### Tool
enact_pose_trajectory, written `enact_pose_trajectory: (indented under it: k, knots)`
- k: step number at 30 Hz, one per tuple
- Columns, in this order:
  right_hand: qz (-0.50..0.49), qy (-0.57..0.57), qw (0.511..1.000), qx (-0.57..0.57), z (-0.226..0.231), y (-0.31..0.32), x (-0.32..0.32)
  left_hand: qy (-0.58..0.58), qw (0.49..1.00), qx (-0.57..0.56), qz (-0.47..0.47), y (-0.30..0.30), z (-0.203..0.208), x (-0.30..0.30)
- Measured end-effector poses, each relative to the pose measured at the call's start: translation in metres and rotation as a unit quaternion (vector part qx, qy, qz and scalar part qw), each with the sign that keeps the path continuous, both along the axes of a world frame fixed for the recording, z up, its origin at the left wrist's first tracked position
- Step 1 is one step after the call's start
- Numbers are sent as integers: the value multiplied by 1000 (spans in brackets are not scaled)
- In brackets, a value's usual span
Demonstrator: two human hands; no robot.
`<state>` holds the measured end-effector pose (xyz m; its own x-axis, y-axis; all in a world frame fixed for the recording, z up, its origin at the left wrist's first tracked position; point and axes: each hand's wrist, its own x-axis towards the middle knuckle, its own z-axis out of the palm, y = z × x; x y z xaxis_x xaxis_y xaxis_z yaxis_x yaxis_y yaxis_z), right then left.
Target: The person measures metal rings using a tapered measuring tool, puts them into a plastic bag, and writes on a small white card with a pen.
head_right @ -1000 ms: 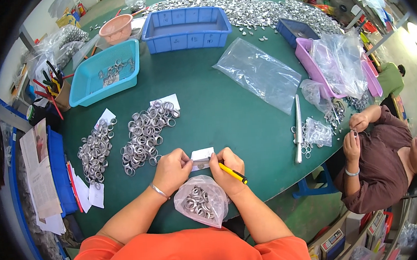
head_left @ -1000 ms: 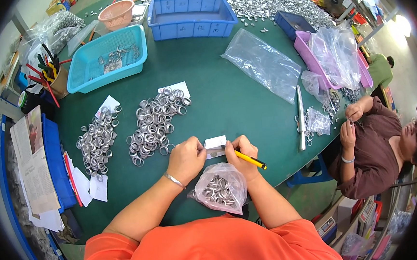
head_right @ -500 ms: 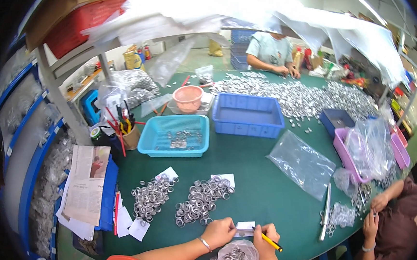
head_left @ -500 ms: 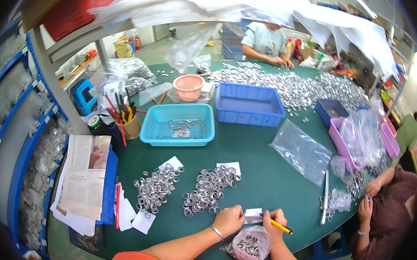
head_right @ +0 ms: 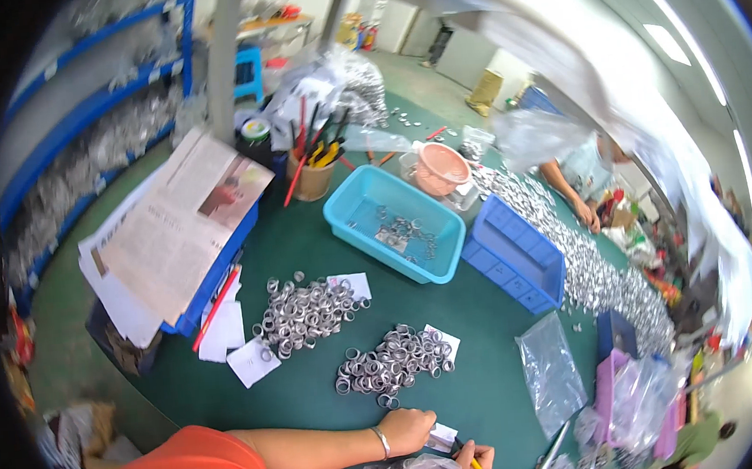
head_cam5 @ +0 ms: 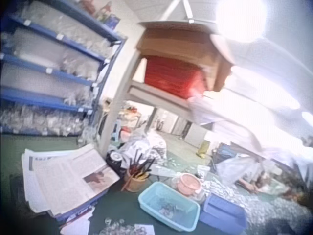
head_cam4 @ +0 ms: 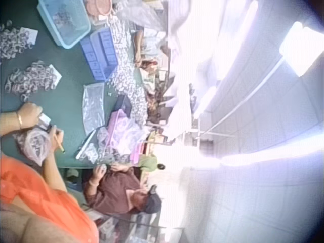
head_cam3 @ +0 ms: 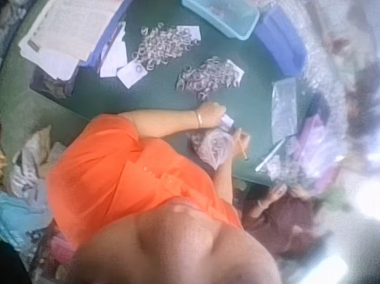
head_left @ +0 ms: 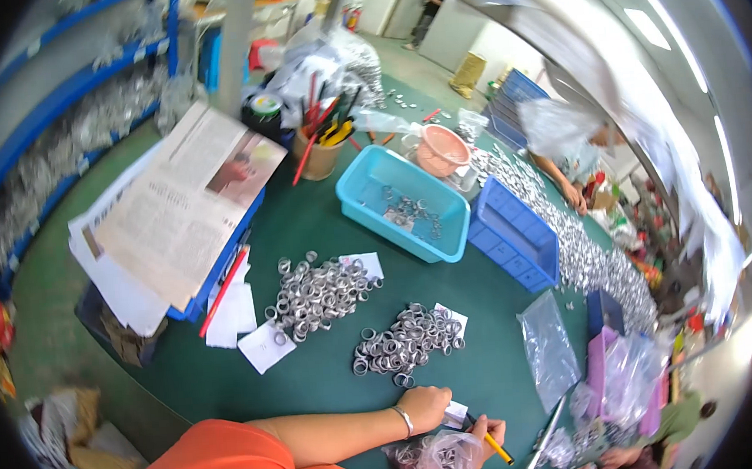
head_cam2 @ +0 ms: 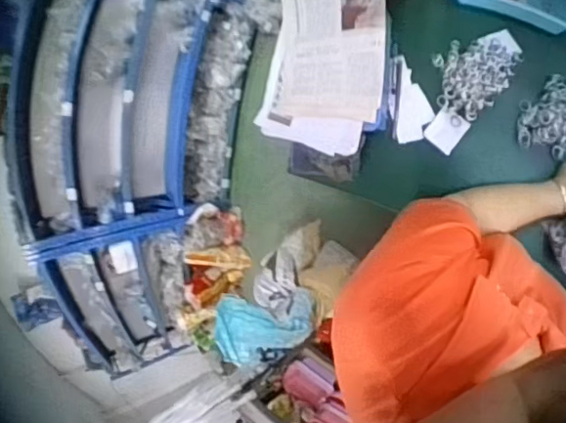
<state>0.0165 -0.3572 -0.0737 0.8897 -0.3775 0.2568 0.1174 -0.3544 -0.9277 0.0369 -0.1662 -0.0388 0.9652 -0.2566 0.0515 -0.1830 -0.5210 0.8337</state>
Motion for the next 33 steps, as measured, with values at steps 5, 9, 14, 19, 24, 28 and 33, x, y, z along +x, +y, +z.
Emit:
enact_pose_trajectory:
  k: [5, 9, 14, 19, 24, 28, 33]
  knots:
    - [15, 5, 1000, -12, -5, -20, 6, 28, 999, -7, -26, 5, 10, 1]
    - [-13, 40, 999, -2, -11, -36, 11, 34, 999, -20, -20, 5, 7, 0]
    - [-30, 58, 998, 1, -15, -48, 12, 38, 999, -20, -24, 3, 10, -3]
    - [-27, 13, 999, 43, 11, 3, -3, 21, 999, -34, -25, -1, 3, -3]
    - [-64, 25, 991, -115, 8, 9, -5, -19, 1000, 14, 20, -4, -15, 0]
    - [-50, -5, 990, -128, 18, 28, 1, -39, 996, 82, 6, 6, -13, 11]
    - [-23, -45, 998, -34, 20, 30, 3, -34, 998, 44, 8, 8, -9, 16]
